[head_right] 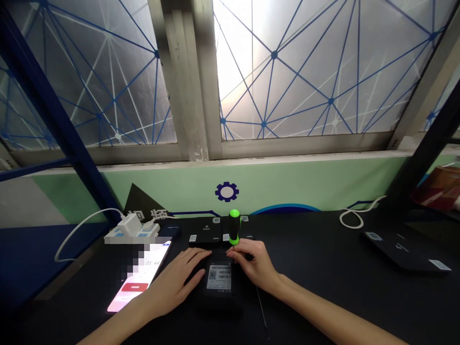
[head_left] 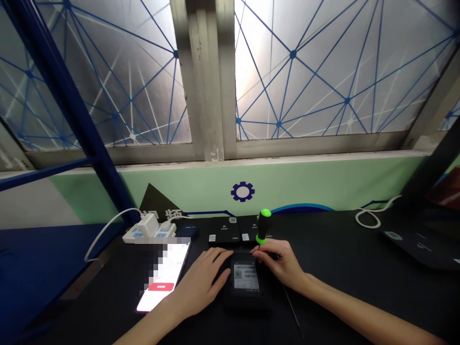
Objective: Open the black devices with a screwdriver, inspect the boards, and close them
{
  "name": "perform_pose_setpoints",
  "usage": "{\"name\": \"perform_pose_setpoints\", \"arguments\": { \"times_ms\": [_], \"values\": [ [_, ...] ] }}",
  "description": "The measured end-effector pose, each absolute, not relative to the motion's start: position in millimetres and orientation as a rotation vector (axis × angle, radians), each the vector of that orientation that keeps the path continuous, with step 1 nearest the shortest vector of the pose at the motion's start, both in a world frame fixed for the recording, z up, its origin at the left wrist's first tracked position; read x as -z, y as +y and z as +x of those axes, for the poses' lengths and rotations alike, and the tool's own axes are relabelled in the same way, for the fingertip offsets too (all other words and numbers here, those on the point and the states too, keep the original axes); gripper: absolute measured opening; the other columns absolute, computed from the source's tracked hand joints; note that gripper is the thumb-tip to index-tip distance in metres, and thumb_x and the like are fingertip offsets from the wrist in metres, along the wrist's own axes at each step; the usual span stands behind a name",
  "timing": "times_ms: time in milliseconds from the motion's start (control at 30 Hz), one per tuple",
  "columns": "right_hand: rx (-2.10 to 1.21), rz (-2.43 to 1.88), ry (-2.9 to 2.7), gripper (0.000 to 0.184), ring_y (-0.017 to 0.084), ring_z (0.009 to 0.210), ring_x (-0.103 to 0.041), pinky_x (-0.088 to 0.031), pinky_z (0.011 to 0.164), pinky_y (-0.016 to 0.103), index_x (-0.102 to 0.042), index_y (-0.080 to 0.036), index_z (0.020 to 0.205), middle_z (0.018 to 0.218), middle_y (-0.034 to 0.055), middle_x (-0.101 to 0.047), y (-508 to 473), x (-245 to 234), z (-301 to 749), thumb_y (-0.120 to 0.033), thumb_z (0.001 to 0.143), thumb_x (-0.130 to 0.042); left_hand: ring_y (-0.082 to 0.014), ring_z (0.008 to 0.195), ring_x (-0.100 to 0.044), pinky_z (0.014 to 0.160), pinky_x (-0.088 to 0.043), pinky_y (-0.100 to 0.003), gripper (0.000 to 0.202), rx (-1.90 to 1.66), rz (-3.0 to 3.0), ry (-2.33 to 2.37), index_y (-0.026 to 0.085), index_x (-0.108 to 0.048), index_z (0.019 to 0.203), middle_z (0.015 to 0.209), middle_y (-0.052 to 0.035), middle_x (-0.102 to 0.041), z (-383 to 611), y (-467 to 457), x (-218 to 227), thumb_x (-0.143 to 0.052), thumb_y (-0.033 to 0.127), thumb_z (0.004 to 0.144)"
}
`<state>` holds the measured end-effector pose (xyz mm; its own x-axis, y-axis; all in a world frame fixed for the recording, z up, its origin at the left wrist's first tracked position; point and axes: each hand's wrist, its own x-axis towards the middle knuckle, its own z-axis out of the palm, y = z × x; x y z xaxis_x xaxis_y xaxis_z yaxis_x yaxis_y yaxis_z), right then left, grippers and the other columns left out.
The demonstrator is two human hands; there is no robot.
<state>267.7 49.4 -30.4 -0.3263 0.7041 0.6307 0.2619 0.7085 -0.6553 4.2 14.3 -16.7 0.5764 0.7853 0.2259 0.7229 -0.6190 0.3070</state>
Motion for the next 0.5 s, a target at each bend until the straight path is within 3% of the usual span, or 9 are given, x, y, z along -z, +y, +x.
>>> {"name": "perform_pose_setpoints", "arguments": {
  "times_ms": [267,500],
  "values": [
    [-0.602,-0.751,-1.948,0.019,0.016,0.066,-0.067,-0.051,0.064,0.026,-0.073,-0.02,0.09,0.078,0.0037,-0.073,47.8,31.7,268.2,-0.025,0.1,-0.057,-0.0255,0.128,-0.053,0.111,-0.043,-0.048,0.039,-0.528,2.643,1.265,0.029,-0.044,0.146,0.14,-0.0059,-0.055,4.3,14.4,17.1,-0.04,0.035,0.108],
    [-0.656,-0.852,-1.885,0.02,0.015,0.059,-0.058,-0.046,0.056,0.025,-0.067,-0.019,0.081,0.069,0.0015,-0.065,49.5,32.8,266.1,-0.035,0.093,-0.069,-0.0256,0.128,-0.053,0.111,-0.042,-0.047,0.04,-0.531,2.642,1.262,0.029,-0.044,0.147,0.14,-0.0063,-0.055,4.3,13.1,15.7,-0.04,0.034,0.108]
  ]
}}
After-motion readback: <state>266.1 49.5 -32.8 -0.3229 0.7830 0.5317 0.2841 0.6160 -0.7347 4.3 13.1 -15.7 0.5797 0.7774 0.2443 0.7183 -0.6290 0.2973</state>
